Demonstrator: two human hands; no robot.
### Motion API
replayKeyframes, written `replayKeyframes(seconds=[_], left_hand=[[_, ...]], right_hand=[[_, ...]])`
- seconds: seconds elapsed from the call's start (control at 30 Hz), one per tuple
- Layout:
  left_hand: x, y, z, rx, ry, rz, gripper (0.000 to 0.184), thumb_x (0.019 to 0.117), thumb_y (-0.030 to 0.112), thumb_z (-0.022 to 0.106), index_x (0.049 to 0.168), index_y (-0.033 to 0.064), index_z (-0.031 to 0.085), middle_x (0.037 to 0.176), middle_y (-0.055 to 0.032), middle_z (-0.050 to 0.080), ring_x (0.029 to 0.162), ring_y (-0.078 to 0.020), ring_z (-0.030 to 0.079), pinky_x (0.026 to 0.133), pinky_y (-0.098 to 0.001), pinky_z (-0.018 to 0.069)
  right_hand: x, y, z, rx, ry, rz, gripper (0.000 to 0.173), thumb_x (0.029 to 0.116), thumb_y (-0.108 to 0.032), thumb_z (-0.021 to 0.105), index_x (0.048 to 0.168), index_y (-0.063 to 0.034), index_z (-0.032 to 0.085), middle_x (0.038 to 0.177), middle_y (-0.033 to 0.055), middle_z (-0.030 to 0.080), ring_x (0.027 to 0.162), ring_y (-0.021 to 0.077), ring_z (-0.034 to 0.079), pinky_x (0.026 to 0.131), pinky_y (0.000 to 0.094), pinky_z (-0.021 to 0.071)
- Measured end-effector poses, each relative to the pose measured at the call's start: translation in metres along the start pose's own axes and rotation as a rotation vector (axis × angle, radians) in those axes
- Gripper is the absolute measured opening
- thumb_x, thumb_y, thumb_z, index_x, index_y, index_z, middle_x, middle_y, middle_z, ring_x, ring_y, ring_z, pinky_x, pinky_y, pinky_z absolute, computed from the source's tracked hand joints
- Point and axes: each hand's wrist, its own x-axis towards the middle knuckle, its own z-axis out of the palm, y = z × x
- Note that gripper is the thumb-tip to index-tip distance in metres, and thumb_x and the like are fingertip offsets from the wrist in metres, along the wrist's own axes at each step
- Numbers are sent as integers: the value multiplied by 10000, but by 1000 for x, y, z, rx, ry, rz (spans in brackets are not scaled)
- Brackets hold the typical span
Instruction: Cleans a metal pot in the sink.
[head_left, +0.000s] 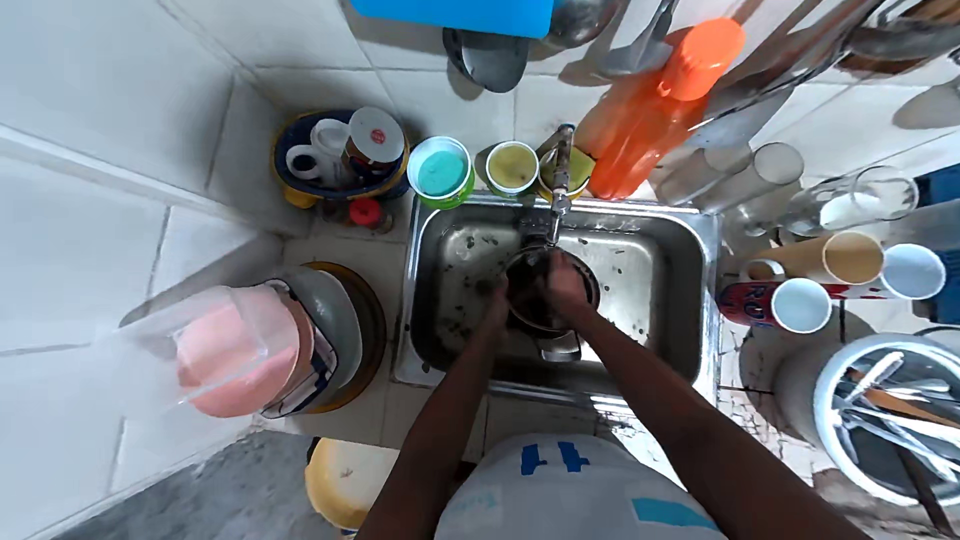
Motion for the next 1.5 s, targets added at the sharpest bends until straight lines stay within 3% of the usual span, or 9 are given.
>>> replayKeyframes(seconds=[0.23, 0.43, 0.57, 0.67, 0.77, 1.0, 1.3, 1.37, 1.5], left_hand=[[8, 5, 8, 156, -19, -12, 661, 1055, 642, 295, 1508, 185, 446, 1358, -191, 597, 1161, -347, 620, 895, -564, 547], [15, 22, -2, 211, -58, -11, 708, 1020, 697, 314, 1426, 164, 544, 1271, -176, 650, 1099, -327, 648, 851, -541, 563], [19, 35, -9, 213, -126, -17, 702, 999, 715, 357, 1281, 136, 634, 1063, -143, 698, 902, -279, 679, 721, -465, 580], [21, 42, -8, 242, -117, -46, 715, 985, 724, 396, 1306, 128, 623, 1115, -158, 690, 960, -302, 674, 770, -503, 576], [21, 43, -4, 301, -119, -48, 697, 990, 704, 425, 1367, 141, 588, 1189, -166, 673, 1027, -318, 661, 821, -525, 567], [19, 32, 7, 200, 72, -9, 634, 1038, 621, 420, 1409, 126, 553, 1274, -195, 635, 1099, -347, 634, 855, -561, 549], [5, 7, 38, 185, 146, 407, 556, 1103, 428, 414, 1579, 143, 390, 1581, -137, 440, 1433, -282, 440, 1156, -538, 378], [1, 3, 43, 199, 156, 446, 599, 1094, 383, 464, 1623, 151, 304, 1659, -100, 329, 1506, -265, 338, 1204, -520, 304], [1, -8, 51, 225, 196, 501, 625, 1069, 377, 526, 1626, 199, 308, 1633, -92, 383, 1468, -274, 404, 1171, -538, 359]], right_hand=[[47, 14, 22, -40, 178, 97, 542, 973, -243, 660, 1427, 7, 503, 1493, 282, 451, 1215, 432, 626, 960, 539, 567], [24, 6, 34, -10, 59, -431, 455, 971, -144, 672, 1378, 25, 558, 1405, 263, 566, 1239, 420, 618, 1006, 559, 535], [37, 25, 35, 64, 40, -654, 428, 884, -111, 757, 1294, -48, 648, 1306, 214, 630, 1255, 375, 601, 1075, 518, 503], [39, 31, 22, -126, -37, -750, 410, 916, -117, 732, 1322, -119, 670, 1319, 181, 622, 1280, 381, 566, 1092, 523, 481], [49, 34, 19, -243, -20, -788, 362, 993, -38, 586, 1353, -45, 624, 1460, 190, 557, 1320, 403, 554, 1103, 519, 469], [66, 46, -12, -509, -15, -592, 336, 1035, -48, 494, 1347, -3, 609, 1361, 252, 613, 1292, 474, 553, 1060, 586, 468], [-5, 97, -34, -595, -99, -377, 244, 944, -2, 608, 1161, 79, 684, 1316, 276, 594, 1279, 474, 529, 1042, 590, 470], [-34, 90, -38, -564, -228, -239, 285, 948, -9, 607, 1210, 92, 656, 1340, 282, 583, 1312, 479, 507, 1070, 598, 450], [-75, 68, -48, -486, -505, -115, 483, 912, -162, 685, 1325, 72, 596, 1382, 298, 560, 1352, 500, 460, 1051, 665, 431]])
